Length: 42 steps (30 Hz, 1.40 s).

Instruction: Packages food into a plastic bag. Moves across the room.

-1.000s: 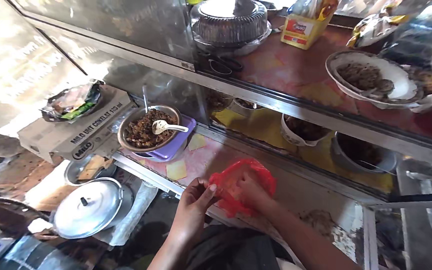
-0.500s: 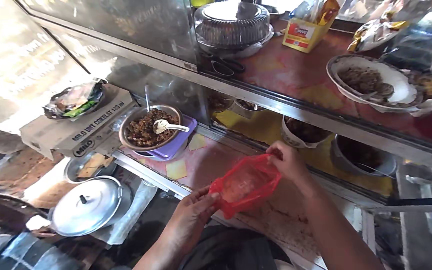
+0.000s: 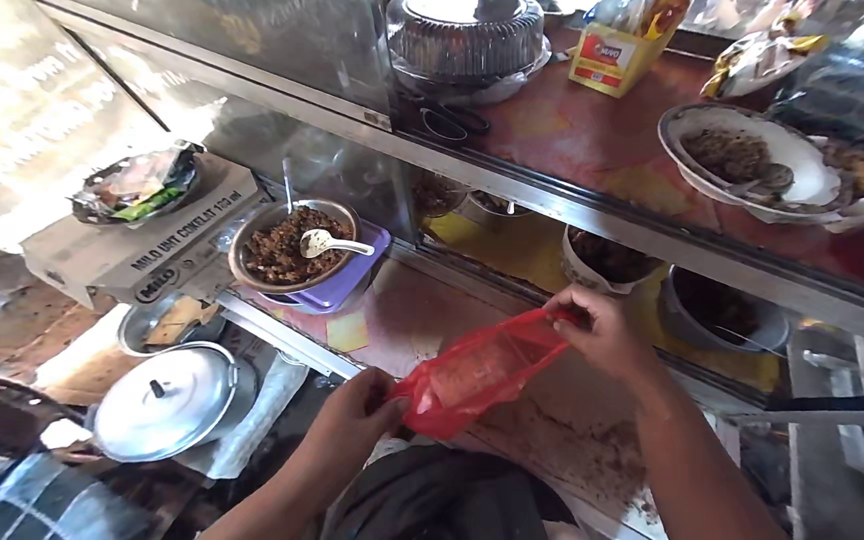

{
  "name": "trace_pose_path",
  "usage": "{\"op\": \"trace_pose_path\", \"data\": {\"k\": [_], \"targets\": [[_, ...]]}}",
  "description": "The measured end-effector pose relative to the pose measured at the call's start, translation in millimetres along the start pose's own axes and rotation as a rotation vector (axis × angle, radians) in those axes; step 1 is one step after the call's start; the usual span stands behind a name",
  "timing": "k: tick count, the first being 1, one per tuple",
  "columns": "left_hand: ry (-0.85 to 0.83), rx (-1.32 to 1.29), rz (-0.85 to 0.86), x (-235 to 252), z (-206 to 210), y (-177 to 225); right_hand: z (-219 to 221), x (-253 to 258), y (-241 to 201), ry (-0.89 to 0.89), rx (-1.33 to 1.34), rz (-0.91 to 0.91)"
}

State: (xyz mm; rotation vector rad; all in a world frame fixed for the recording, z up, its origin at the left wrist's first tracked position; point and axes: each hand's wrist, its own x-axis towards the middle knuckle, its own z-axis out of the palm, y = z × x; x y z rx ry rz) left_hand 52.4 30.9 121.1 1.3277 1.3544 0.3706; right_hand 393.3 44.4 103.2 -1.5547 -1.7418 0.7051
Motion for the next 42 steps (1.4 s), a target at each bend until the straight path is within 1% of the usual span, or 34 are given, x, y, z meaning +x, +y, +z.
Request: {"op": "trace_pose_path", "data": {"k": [2, 3, 4, 6, 7, 8, 9, 10, 12, 13, 15, 17, 19, 20, 22, 24, 26, 27, 28, 30, 31, 32, 34, 36, 38, 39, 40, 41, 42], "targets": [[0.064, -0.017, 0.048, 4.1, -3.6, 3.8, -0.7, -0.9, -0.5, 0.016, -0.015, -0.023], [0.072, 0.058, 0.047, 7.3, -6.8, 6.4, -0.8, -1.2, -1.1, 0.016, -0.022, -0.029], [0.054, 0.204, 0.039, 11.5, -11.1, 9.9, -0.7, -1.3, -2.0, 0.015, -0.03, -0.032], [-0.077, 0.553, -0.02, 22.6, -20.4, 25.9, -0.6, -1.5, -3.7, 0.016, -0.043, -0.038], [-0.159, 0.681, -0.059, 29.3, -23.8, 35.6, -0.3, -2.1, -4.8, 0.017, -0.049, -0.044], [-0.217, 0.736, -0.074, 35.1, -26.6, 42.3, 0.6, -3.0, -5.3, 0.024, -0.056, -0.055], [-0.213, 0.709, -0.037, 38.5, -28.3, 44.7, 1.5, -3.8, -5.6, 0.034, -0.065, -0.065], [-0.15, 0.624, 0.044, 40.8, -27.9, 42.6, 2.4, -4.0, -5.5, 0.055, -0.074, -0.079], [-0.029, 0.385, 0.225, 46.5, -19.8, 34.0, 3.9, -3.5, -5.9, 0.103, -0.086, -0.101], [-0.023, 0.262, 0.307, 51.7, -13.1, 27.1, 4.7, -2.6, -6.3, 0.123, -0.09, -0.113], [-0.08, -0.016, 0.398, 63.6, 4.1, 14.5, 7.0, 0.8, -6.7, 0.136, -0.097, -0.15], [-0.135, -0.301, 0.419, 74.0, 24.2, 7.5, 10.5, 4.8, -7.5, 0.104, -0.1, -0.22], [-0.15, -0.477, 0.48, 87.8, 45.0, -0.9, 13.3, 9.1, -10.4, 0.034, -0.098, -0.301], [-0.145, -0.521, 0.505, 93.8, 55.0, -2.9, 15.0, 11.1, -12.4, 0.0, -0.099, -0.336], [-0.134, -0.524, 0.525, 101.7, 72.1, -1.7, 18.6, 15.0, -17.9, -0.063, -0.106, -0.406], [-0.178, -0.453, 0.541, 105.0, 82.8, 1.1, 24.1, 17.9, -24.2, -0.119, -0.114, -0.472], [-0.294, -0.333, 0.624, 106.1, 89.3, 4.8, 33.3, 19.7, -30.1, -0.144, -0.102, -0.524], [-0.296, -0.269, 0.666, 104.3, 93.6, 9.3, 39.0, 19.4, -33.3, -0.145, -0.075, -0.549], [-0.256, -0.22, 0.691, 101.0, 98.1, 14.2, 45.3, 18.7, -35.4, -0.146, -0.032, -0.572], [-0.125, -0.2, 0.661, 97.3, 105.5, 18.3, 53.1, 18.2, -33.0, -0.156, 0.066, -0.601], [-0.082, -0.236, 0.621, 99.8, 107.9, 17.0, 53.5, 18.9, -28.0, -0.132, 0.122, -0.575], [-0.073, -0.278, 0.565, 104.0, 108.2, 15.6, 51.5, 20.4, -21.2, -0.089, 0.167, -0.521], [-0.086, -0.299, 0.456, 110.7, 106.4, 17.3, 44.1, 22.8, -5.1, -0.038, 0.128, -0.352], [-0.117, -0.321, 0.408, 113.5, 104.6, 16.0, 44.1, 21.9, 9.5, -0.103, 0.071, -0.224], [-0.098, -0.29, 0.398, 114.4, 104.1, 14.3, 50.3, 18.0, 16.6, -0.13, 0.081, -0.217], [-0.082, -0.221, 0.384, 114.5, 103.0, 15.9, 53.6, 15.1, 16.6, -0.086, 0.097, -0.225], [-0.071, -0.11, 0.354, 114.2, 100.0, 19.4, 57.0, 12.0, 15.3, -0.006, 0.113, -0.246], [-0.073, 0.0, 0.309, 114.2, 95.3, 23.3, 59.5, 8.9, 13.2, 0.072, 0.131, -0.277], [-0.079, 0.07, 0.254, 115.1, 91.5, 26.1, 61.2, 5.9, 11.4, 0.11, 0.149, -0.321]]}}
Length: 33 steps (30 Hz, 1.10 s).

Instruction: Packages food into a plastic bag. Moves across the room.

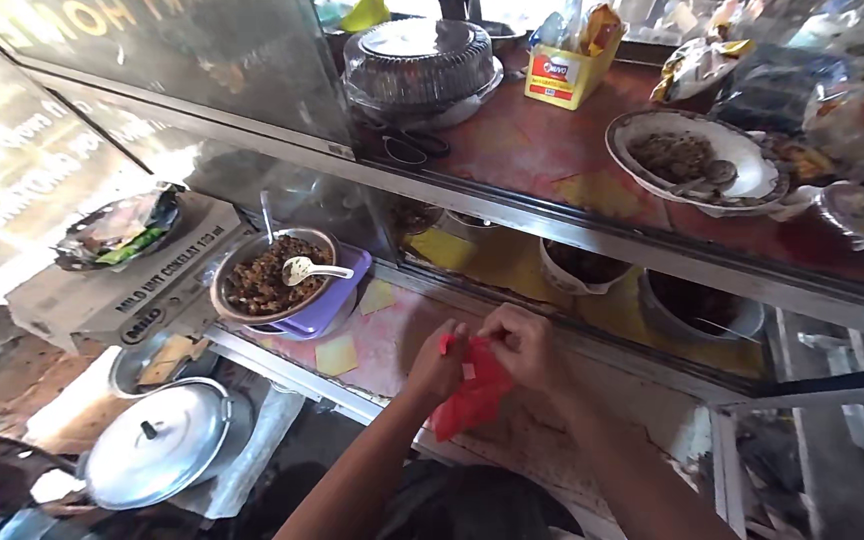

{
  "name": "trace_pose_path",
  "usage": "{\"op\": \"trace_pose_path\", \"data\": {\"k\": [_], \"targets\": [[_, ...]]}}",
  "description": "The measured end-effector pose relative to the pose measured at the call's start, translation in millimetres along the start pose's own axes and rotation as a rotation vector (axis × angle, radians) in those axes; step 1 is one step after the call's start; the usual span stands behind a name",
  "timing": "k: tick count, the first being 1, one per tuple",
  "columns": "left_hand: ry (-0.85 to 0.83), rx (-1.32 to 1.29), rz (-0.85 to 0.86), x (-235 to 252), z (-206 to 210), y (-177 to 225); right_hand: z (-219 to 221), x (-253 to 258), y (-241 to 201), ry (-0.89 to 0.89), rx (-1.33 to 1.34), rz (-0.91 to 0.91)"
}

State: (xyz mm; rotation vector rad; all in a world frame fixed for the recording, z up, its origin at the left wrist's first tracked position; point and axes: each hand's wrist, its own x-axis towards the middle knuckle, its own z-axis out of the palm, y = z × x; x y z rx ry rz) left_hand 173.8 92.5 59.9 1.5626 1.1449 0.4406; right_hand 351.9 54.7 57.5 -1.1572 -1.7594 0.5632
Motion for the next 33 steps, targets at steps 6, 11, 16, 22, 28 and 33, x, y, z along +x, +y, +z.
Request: {"op": "trace_pose_path", "data": {"k": [6, 11, 16, 22, 28, 33], "targets": [[-0.16, -0.124, -0.072, 3.0, -19.5, -2.4, 10.7, -19.9, 9.1, -0.142, 0.14, -0.061], [-0.146, -0.02, 0.136, -2.9, -20.3, -13.3, 17.6, -15.4, 32.6, -0.209, 0.239, 0.06], [0.103, 0.536, 0.256, -21.4, 0.7, -7.0, 17.6, -13.4, 32.1, -0.393, 0.211, 0.268], [0.339, 0.626, 0.757, -23.9, 23.1, -39.8, 21.7, -12.3, 29.4, -0.318, 0.569, 0.496], [0.383, 0.491, 0.78, -25.8, 22.0, -47.5, 22.7, -11.9, 32.5, -0.22, 0.676, 0.535], [0.478, 0.657, 0.878, -28.1, 24.7, -56.1, 22.0, -8.1, 31.8, -0.271, 0.497, 0.613]]}}
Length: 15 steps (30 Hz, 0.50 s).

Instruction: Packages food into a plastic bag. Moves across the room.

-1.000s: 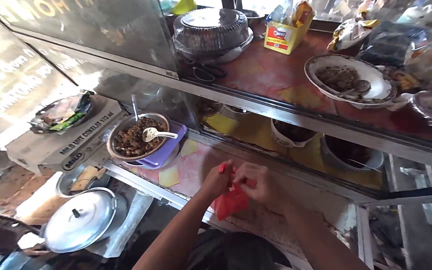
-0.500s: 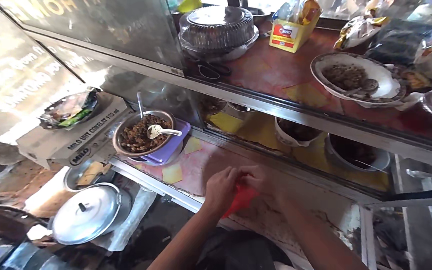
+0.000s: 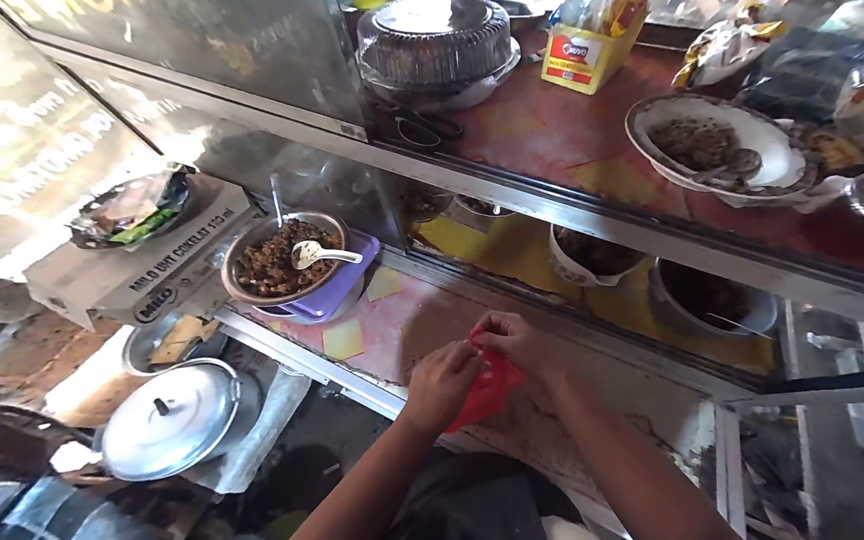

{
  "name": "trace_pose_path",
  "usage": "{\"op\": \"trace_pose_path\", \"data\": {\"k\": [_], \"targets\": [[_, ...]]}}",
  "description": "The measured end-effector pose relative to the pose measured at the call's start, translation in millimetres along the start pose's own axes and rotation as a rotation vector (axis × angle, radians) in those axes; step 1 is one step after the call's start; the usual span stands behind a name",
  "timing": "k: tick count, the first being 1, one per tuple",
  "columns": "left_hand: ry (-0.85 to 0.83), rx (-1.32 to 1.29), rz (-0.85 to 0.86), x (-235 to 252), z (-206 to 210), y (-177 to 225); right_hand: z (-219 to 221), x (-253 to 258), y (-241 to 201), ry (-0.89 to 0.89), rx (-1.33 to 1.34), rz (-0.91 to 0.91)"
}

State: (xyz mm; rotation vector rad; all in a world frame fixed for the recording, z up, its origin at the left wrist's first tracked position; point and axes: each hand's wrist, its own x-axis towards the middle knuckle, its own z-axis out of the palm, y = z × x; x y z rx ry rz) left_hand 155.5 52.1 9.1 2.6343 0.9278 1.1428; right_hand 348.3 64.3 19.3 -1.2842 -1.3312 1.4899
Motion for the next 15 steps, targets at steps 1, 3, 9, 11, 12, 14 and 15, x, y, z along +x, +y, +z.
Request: {"op": "trace_pose_path", "data": {"k": [1, 3, 9, 11, 12, 14, 15], "targets": [[-0.003, 0.05, 0.038, -1.9, -1.3, 1.0, -0.1, 2.2, -0.8, 0.072, -0.098, 0.046], [-0.05, 0.063, 0.093, -8.1, -3.6, 6.1, -2.1, 9.0, 4.2, 0.193, -0.295, 0.126], [-0.251, -0.151, 0.127, -37.0, -0.4, 21.5, -5.2, 36.2, 12.4, 0.173, -0.717, 0.344], [-0.316, -0.203, 0.145, -45.0, 1.6, 25.3, -0.4, 46.4, 19.8, 0.131, -0.773, 0.364], [-0.346, -0.217, 0.156, -48.0, 2.7, 27.4, 2.1, 51.7, 23.8, 0.114, -0.788, 0.369], [-0.373, -0.244, 0.157, -52.4, 4.7, 32.0, 5.9, 60.2, 29.2, 0.093, -0.814, 0.381], [-0.369, -0.243, 0.158, -54.1, 5.5, 33.9, 7.5, 64.1, 30.4, 0.085, -0.825, 0.394]]}}
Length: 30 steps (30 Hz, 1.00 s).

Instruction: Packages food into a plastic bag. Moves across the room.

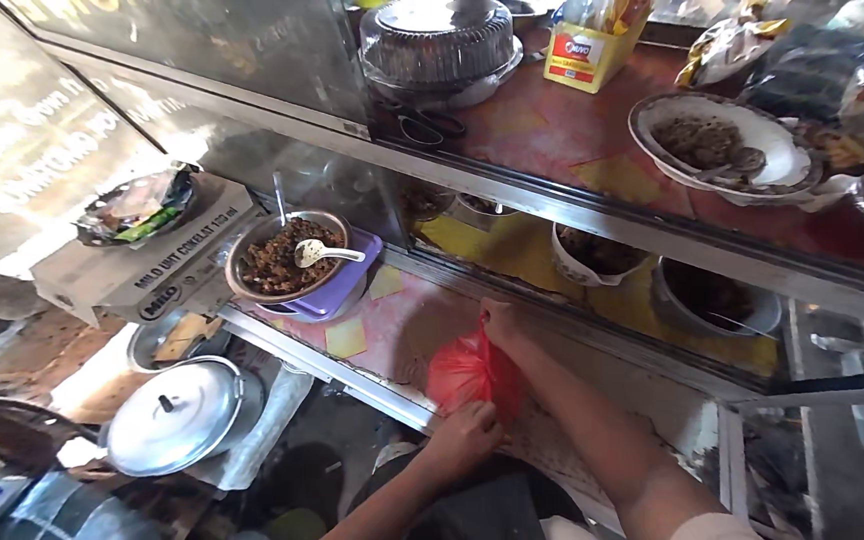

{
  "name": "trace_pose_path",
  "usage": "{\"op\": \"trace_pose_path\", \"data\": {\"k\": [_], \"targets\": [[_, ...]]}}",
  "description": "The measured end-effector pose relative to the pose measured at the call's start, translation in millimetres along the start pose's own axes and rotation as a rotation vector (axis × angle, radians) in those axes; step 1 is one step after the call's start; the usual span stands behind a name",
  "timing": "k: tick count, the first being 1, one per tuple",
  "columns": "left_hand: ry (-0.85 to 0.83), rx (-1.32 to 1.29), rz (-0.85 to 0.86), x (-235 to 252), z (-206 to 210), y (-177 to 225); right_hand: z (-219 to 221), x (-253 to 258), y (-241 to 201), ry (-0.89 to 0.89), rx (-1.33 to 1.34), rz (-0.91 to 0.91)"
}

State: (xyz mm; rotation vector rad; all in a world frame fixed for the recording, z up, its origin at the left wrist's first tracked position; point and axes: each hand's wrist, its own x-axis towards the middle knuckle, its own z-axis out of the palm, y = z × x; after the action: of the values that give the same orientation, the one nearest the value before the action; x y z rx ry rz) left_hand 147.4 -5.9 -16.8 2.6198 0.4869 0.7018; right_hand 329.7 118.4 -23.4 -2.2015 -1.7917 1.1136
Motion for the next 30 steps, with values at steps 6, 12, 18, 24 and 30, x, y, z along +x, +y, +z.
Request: {"op": "trace_pose_path", "data": {"k": [6, 12, 18, 24, 30], "targets": [[0.088, -0.007, 0.017, -12.2, 11.4, 3.6, 8.6, 11.3, -5.5, 0.004, -0.09, 0.013], [0.096, -0.01, 0.019, -13.4, 13.3, 6.0, 23.3, 19.2, -3.4, 0.023, -0.065, -0.023], [0.023, -0.241, -0.165, -15.5, 2.0, 2.8, -7.3, -4.1, 15.9, 0.058, 0.08, -0.262], [-0.048, -0.181, -0.514, -15.7, 1.8, -35.7, -5.1, -42.2, 42.6, 0.133, 0.209, -0.244], [-0.06, -0.026, -0.312, -3.3, 21.7, -35.7, 1.0, -45.3, 25.4, 0.176, 0.091, -0.194]]}}
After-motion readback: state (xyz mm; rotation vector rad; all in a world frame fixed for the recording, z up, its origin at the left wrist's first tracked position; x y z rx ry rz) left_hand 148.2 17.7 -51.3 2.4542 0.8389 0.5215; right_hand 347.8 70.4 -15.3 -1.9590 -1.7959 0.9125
